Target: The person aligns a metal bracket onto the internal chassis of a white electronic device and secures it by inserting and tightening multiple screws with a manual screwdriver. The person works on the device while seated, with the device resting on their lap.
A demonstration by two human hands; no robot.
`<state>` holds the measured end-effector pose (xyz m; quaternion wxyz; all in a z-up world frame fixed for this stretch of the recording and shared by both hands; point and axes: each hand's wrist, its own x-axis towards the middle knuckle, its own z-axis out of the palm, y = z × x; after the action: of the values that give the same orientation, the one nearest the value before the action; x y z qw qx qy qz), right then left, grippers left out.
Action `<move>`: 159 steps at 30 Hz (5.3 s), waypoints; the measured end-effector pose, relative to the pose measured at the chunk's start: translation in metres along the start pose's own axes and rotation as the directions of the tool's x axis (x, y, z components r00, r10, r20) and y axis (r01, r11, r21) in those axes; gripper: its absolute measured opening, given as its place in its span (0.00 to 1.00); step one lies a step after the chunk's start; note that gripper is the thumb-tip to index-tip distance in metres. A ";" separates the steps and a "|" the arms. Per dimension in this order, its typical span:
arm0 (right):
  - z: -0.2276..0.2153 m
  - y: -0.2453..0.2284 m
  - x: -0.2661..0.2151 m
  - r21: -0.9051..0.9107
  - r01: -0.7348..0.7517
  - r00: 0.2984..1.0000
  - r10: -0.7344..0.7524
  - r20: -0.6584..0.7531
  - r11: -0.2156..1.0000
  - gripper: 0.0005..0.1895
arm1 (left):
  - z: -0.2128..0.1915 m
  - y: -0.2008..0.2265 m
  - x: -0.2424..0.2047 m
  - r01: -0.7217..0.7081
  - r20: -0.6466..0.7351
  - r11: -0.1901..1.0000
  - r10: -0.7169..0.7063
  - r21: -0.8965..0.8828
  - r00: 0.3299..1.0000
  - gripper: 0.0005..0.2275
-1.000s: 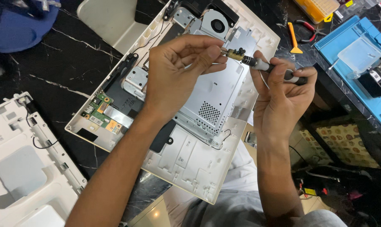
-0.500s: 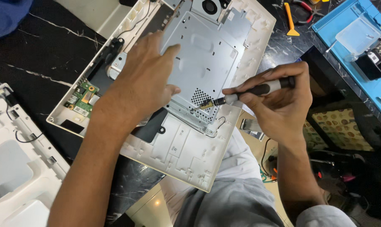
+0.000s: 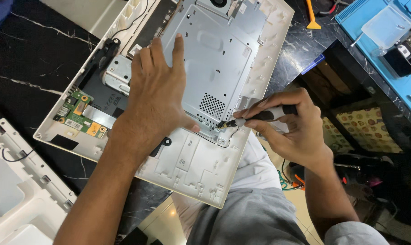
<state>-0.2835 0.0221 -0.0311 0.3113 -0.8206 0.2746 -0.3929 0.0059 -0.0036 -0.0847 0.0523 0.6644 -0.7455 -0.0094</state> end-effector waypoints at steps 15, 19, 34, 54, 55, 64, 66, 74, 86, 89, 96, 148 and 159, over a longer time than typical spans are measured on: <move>-0.004 -0.016 0.016 -0.123 -0.028 0.984 0.049 0.172 0.992 0.10 | 0.011 0.015 0.001 0.042 0.088 0.998 -0.045 0.041 0.995 0.93; -0.004 -0.016 0.019 -0.096 0.125 0.976 -0.105 0.189 0.988 0.16 | 0.014 0.018 0.005 0.063 0.120 0.996 -0.070 0.063 0.990 0.93; -0.007 -0.022 0.038 -0.002 0.027 0.918 -0.024 0.396 1.000 0.11 | 0.002 0.005 -0.026 -0.001 -0.089 0.962 -0.024 -0.273 0.996 0.93; -0.009 -0.010 0.030 0.015 0.097 0.951 -0.097 0.295 0.995 0.12 | 0.012 0.017 -0.018 0.075 -0.178 0.996 -0.082 -0.047 0.981 0.90; -0.009 -0.008 0.029 0.056 0.159 0.943 -0.168 0.287 0.986 0.16 | 0.012 0.018 -0.018 0.083 -0.191 0.996 -0.086 -0.023 0.978 0.89; -0.008 -0.002 0.022 0.182 0.061 0.980 -0.094 0.178 0.981 0.19 | 0.018 0.018 -0.017 0.085 -0.176 0.996 -0.084 -0.007 0.981 0.92; -0.014 -0.003 0.024 0.186 0.134 0.971 -0.166 0.173 0.973 0.18 | 0.018 0.017 -0.016 0.078 -0.165 0.997 -0.076 0.005 0.983 0.92; -0.017 -0.005 0.017 0.189 0.159 0.972 -0.187 0.142 0.969 0.18 | 0.020 0.016 -0.012 0.058 -0.101 0.997 -0.063 -0.046 0.993 0.94; -0.025 -0.012 0.022 -0.141 0.273 0.931 -0.299 -0.208 0.951 0.21 | -0.052 0.047 -0.032 -0.406 -0.433 0.700 0.152 -0.588 0.889 0.23; -0.026 -0.009 0.022 -0.107 0.264 0.918 -0.283 -0.279 0.959 0.19 | -0.059 0.054 -0.035 -0.443 -0.508 0.635 0.090 -0.633 0.857 0.13; -0.025 -0.005 0.022 -0.126 0.268 0.890 -0.296 -0.347 0.955 0.19 | -0.055 0.059 -0.035 -0.524 -0.620 0.578 0.040 -0.626 0.784 0.05; -0.051 0.065 0.008 0.059 0.250 0.961 -0.241 -0.138 0.966 0.20 | -0.027 0.006 -0.040 -0.228 -0.086 0.908 0.211 -0.351 0.974 0.39; -0.053 0.096 0.001 0.228 0.193 0.980 -0.201 0.011 0.954 0.23 | -0.014 0.005 -0.044 -0.257 -0.276 0.945 0.197 -0.202 0.941 0.42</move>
<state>-0.3460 -0.0574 -0.0737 0.3663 -0.8098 0.1397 -0.4365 0.0073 0.0416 -0.0737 0.2254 0.5582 -0.7985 -0.0070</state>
